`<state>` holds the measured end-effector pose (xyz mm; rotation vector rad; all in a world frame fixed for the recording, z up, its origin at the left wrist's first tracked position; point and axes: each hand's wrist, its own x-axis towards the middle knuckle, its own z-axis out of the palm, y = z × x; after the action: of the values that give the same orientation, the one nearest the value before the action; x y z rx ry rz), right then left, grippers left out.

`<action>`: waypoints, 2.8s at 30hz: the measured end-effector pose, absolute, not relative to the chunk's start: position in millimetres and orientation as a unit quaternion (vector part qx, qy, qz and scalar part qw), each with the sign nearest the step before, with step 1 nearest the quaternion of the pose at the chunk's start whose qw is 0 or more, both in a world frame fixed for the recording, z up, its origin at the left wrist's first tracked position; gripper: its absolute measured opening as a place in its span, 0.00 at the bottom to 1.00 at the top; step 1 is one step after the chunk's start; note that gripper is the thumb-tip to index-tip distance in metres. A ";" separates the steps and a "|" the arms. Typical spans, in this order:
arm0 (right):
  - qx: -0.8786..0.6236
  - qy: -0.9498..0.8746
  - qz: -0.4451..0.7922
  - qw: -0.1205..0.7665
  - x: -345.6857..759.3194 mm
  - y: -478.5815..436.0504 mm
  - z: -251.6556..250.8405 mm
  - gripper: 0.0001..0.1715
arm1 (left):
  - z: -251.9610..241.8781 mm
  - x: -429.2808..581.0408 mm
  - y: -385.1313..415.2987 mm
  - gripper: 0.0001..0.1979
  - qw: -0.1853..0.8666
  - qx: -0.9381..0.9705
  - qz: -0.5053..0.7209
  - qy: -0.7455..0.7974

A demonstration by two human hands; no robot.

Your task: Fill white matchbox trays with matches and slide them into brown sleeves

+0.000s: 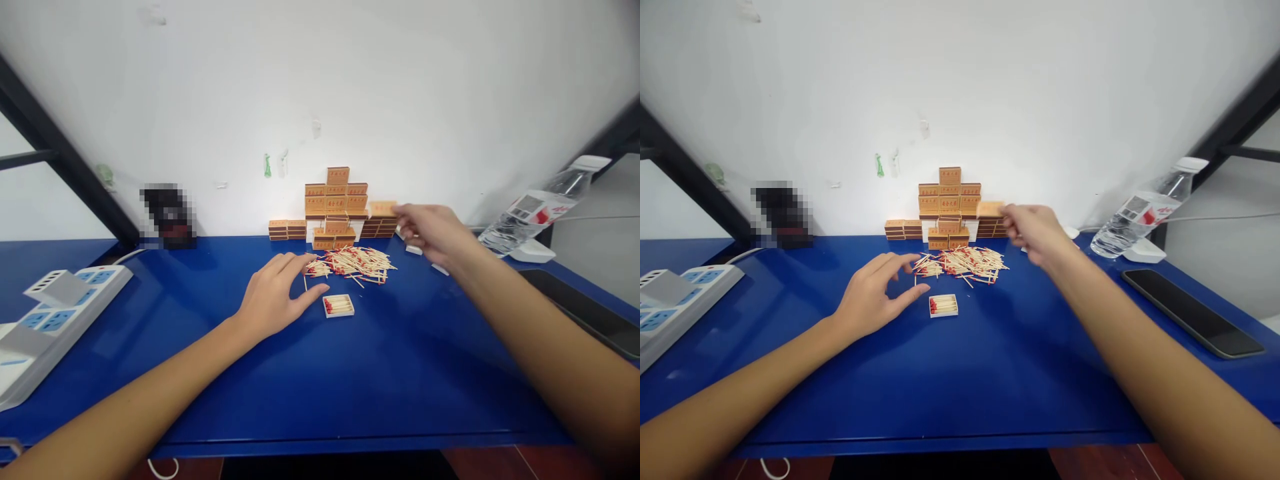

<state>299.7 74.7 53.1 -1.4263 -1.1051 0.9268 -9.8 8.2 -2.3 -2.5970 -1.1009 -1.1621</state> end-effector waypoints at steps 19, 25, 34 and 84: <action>-0.538 -0.825 0.138 0.107 272.4 36.6 12.4 0.13 | 0.3 -12.8 18.7 0.18 0.041 -0.832 -0.382 -0.399; -0.488 -0.854 0.148 0.107 273.8 38.8 9.2 0.11 | 0.0 -11.8 17.9 0.18 0.044 -0.833 -0.381 -0.398; -0.446 -0.878 0.143 0.102 277.2 45.6 6.9 0.10 | 1.7 -11.0 15.8 0.17 0.043 -0.835 -0.382 -0.393; -0.492 -0.852 0.173 0.047 294.6 40.4 23.8 0.14 | -2.8 -14.8 20.4 0.22 0.074 -0.845 -0.363 -0.386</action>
<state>294.6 40.4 23.8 -1.5006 -2.5998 0.5275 -14.8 20.4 -2.8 -2.5360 -1.1590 -1.0904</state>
